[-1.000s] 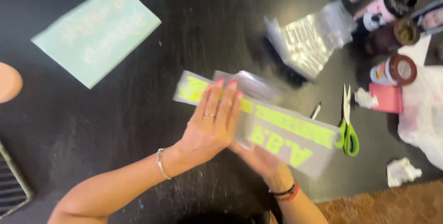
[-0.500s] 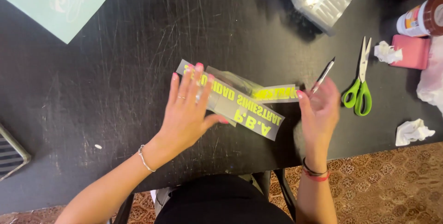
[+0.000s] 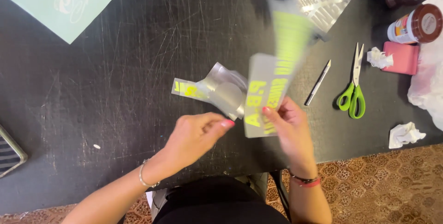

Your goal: Cutting printed vinyl sheets into individual decals using scissors and removing the excess background vinyl (weeding) using a precision weeding tool.

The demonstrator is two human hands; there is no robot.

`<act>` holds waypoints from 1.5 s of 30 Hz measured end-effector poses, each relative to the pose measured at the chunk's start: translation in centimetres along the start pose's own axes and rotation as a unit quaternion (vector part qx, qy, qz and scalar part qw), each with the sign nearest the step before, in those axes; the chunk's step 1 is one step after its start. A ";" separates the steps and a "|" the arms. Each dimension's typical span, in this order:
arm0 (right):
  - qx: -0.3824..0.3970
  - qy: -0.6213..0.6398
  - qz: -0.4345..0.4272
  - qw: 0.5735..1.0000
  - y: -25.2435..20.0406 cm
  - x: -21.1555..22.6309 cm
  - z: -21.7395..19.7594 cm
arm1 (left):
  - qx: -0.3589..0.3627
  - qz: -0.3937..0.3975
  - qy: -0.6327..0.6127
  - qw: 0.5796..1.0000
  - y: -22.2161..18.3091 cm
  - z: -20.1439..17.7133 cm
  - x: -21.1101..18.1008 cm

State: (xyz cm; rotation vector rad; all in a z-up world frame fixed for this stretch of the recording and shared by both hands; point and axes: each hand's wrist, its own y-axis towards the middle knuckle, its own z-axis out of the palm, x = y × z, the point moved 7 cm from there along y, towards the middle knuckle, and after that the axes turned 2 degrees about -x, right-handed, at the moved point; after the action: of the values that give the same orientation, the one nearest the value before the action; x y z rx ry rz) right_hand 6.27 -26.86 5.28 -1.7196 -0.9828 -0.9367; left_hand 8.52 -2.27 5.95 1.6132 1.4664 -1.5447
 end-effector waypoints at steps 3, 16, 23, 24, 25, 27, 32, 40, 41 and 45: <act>-0.011 0.202 -0.002 0.979 -0.6 -1.2 4.0 | 0.096 -0.050 -0.005 0.994 0.8 1.3 -1.9; -0.038 0.163 -0.081 0.983 4.0 2.6 -4.3 | 0.062 -0.037 -0.126 0.989 6.9 -8.5 -5.1; -0.161 0.333 -0.152 0.917 12.7 3.7 -10.7 | -0.080 0.039 -0.170 0.981 9.7 -10.1 -6.8; -0.165 0.332 -0.154 0.916 14.6 4.9 -11.6 | -0.075 0.041 -0.170 0.982 9.8 -9.8 -6.9; -0.225 0.394 -0.130 0.882 16.3 5.3 -13.1 | -0.091 0.070 -0.130 0.985 9.8 -9.9 -7.3; -0.284 0.454 -0.108 0.838 19.3 5.6 -14.9 | -0.105 0.102 -0.089 0.985 9.5 -9.8 -7.7; -0.243 0.480 -0.023 0.843 24.5 1.0 -15.3 | -0.050 0.102 -0.062 0.992 9.3 -7.6 -3.7; -0.258 -0.058 -0.088 0.960 10.6 2.0 -12.5 | -0.037 0.272 0.290 0.917 9.8 -4.0 -3.1; -0.231 -0.186 -0.110 0.949 7.7 3.4 -10.4 | 0.012 0.231 0.361 0.903 10.1 -2.9 -2.8; 0.012 -0.304 -0.052 0.951 5.3 0.9 -3.6 | 0.059 0.287 0.405 0.866 13.0 0.4 -0.8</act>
State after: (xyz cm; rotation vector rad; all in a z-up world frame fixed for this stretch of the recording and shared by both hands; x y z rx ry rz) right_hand 10.82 -31.50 5.37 -1.9968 -1.4830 -0.4470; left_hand 20.09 -7.10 2.35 2.6508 1.0428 -0.6273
